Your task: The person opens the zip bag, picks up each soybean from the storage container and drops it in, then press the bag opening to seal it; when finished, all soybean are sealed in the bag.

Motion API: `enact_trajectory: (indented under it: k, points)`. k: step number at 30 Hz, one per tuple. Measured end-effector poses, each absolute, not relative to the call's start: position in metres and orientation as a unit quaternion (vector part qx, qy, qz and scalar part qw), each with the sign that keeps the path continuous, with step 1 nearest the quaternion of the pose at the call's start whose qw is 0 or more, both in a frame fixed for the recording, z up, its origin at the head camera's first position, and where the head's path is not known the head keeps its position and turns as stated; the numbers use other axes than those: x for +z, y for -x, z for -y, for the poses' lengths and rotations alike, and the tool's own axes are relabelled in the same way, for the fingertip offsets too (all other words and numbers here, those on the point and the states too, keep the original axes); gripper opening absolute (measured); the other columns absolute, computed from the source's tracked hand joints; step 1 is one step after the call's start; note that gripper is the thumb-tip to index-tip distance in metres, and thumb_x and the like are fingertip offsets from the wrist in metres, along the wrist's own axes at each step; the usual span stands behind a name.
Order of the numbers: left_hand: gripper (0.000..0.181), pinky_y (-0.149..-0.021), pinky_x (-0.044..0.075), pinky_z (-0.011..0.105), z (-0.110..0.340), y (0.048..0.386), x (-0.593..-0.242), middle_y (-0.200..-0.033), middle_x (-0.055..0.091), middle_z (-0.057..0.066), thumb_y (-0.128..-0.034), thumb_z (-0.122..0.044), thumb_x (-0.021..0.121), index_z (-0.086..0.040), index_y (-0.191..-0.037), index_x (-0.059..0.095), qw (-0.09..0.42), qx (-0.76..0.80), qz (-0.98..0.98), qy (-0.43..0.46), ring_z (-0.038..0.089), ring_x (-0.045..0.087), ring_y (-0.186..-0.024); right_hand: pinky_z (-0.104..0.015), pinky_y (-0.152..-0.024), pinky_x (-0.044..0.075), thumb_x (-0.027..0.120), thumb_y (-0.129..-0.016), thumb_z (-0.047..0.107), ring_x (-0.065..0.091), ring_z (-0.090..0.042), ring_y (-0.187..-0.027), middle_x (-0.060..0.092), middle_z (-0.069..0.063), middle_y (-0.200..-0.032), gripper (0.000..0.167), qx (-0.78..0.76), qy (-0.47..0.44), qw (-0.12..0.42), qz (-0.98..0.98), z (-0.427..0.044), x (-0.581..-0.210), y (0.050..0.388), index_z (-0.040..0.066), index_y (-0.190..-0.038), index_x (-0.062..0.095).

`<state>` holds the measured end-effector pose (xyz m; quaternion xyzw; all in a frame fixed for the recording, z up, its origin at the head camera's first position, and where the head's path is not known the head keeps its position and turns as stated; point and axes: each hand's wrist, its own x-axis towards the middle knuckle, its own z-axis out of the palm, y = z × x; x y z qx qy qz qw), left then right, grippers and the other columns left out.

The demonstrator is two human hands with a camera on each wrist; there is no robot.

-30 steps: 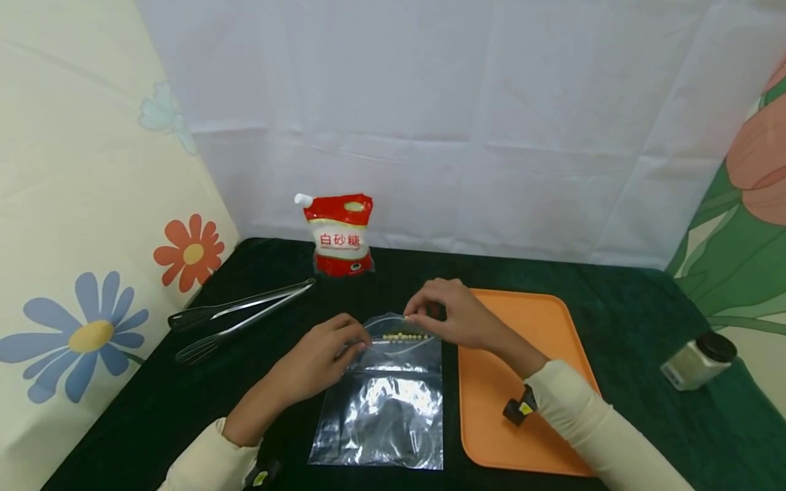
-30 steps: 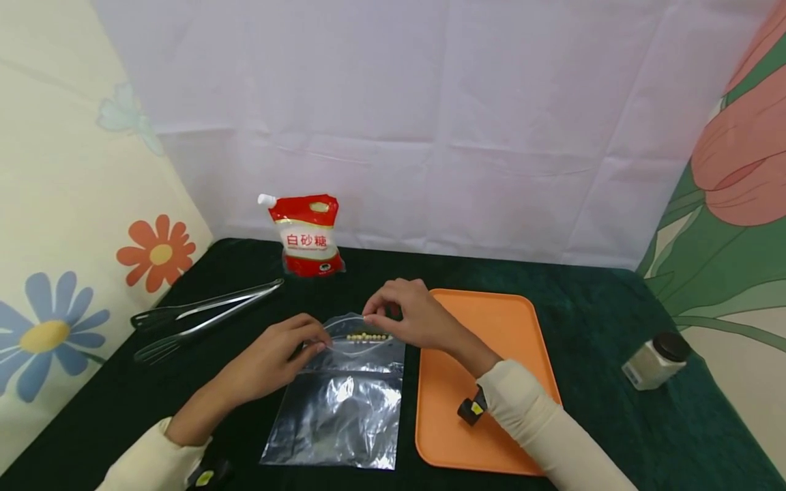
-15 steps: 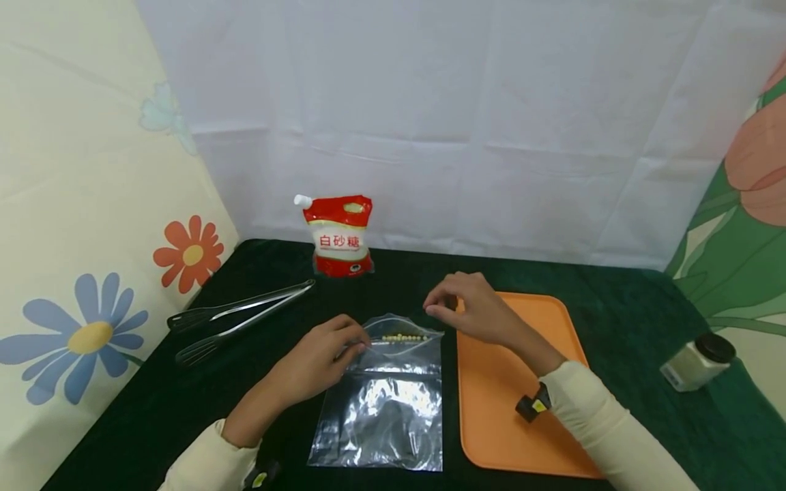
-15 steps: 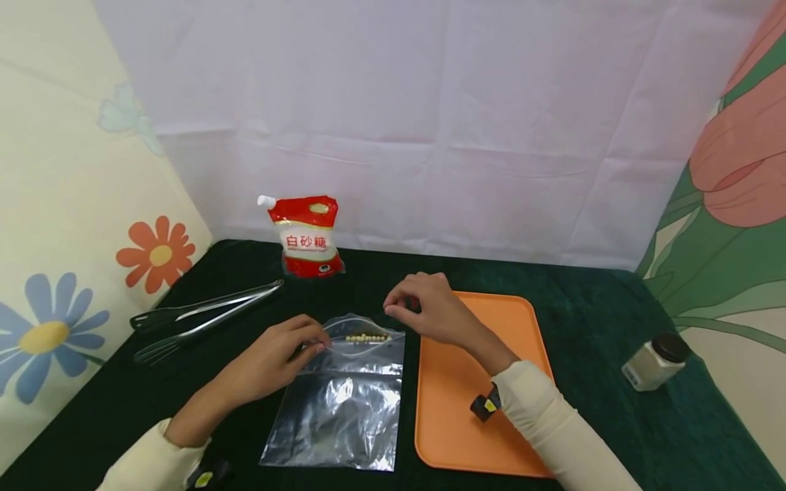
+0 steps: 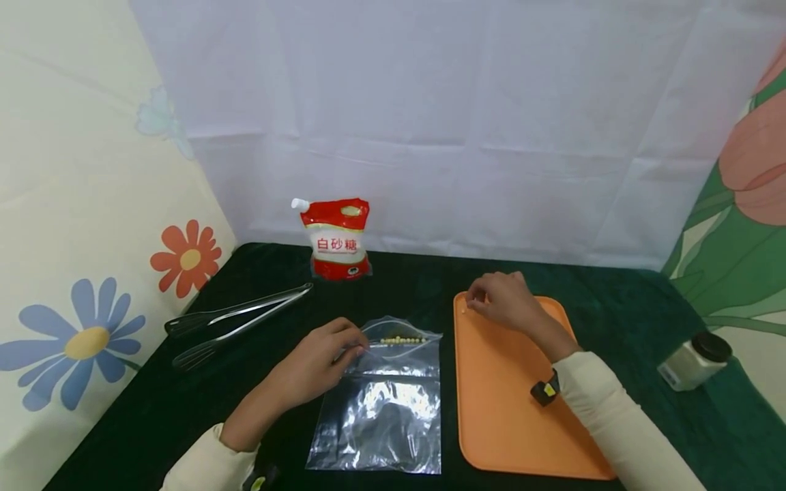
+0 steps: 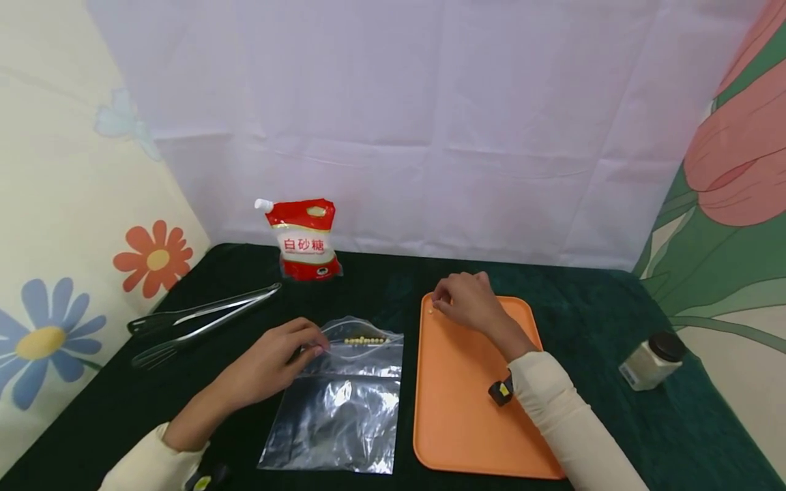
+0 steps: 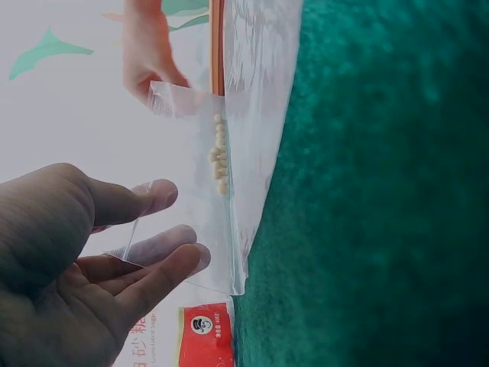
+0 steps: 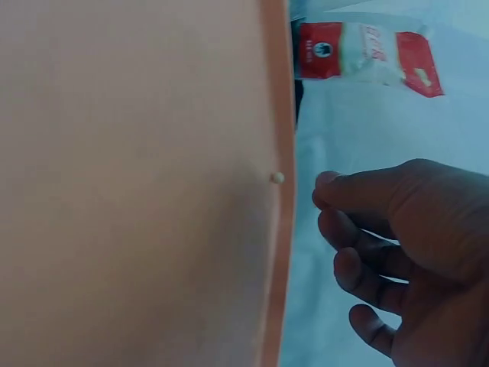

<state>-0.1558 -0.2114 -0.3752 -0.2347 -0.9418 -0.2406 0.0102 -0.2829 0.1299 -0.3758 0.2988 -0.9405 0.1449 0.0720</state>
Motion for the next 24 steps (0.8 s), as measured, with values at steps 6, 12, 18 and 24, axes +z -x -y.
enact_trajectory:
  k: [6, 12, 18, 24]
  points:
    - [0.02, -0.073, 0.053, 0.021, 0.212, 0.155, -0.374, -0.11, 0.06, -0.005, -0.0916, -0.009, 0.07, -0.017, -0.11, 0.07, 0.003, -0.247, 0.94, 0.236, 0.007, 0.06, -0.091, -0.04, -0.078, 0.034, 0.074, -0.092, 0.029, 0.055, -0.014, -0.08, 0.065, 0.008, -0.087, 0.012, 0.12, -0.297, 0.035, 0.947, -0.126, -0.388, 0.29, 0.02, -0.099, 0.077]
    - [0.019, -0.074, 0.053, 0.022, 0.211, 0.156, -0.374, -0.109, 0.06, -0.005, -0.0918, -0.01, 0.071, -0.017, -0.11, 0.07, 0.01, -0.243, 0.941, 0.237, 0.006, 0.06, -0.09, -0.04, -0.079, 0.034, 0.074, -0.092, 0.027, 0.055, -0.014, -0.081, 0.064, 0.009, -0.086, 0.009, 0.123, -0.295, 0.022, 0.947, -0.122, -0.392, 0.293, 0.019, -0.095, 0.074]
    - [0.02, -0.074, 0.053, 0.022, 0.211, 0.157, -0.375, -0.11, 0.06, -0.006, -0.0916, -0.011, 0.071, -0.018, -0.11, 0.07, 0.008, -0.24, 0.942, 0.234, 0.006, 0.06, -0.091, -0.04, -0.079, 0.034, 0.074, -0.093, 0.026, 0.055, -0.013, -0.079, 0.066, 0.009, -0.087, 0.009, 0.142, -0.298, 0.042, 0.943, -0.123, -0.392, 0.292, 0.018, -0.095, 0.074]
    - [0.02, -0.075, 0.054, 0.023, 0.211, 0.156, -0.376, -0.11, 0.06, -0.005, -0.0915, -0.011, 0.071, -0.018, -0.11, 0.07, 0.012, -0.239, 0.942, 0.236, 0.006, 0.06, -0.092, -0.036, -0.075, 0.039, 0.069, -0.097, 0.029, 0.053, -0.011, -0.075, 0.063, 0.011, -0.086, 0.009, 0.274, -0.346, 0.055, 0.896, -0.12, -0.386, 0.285, 0.022, -0.1, 0.072]
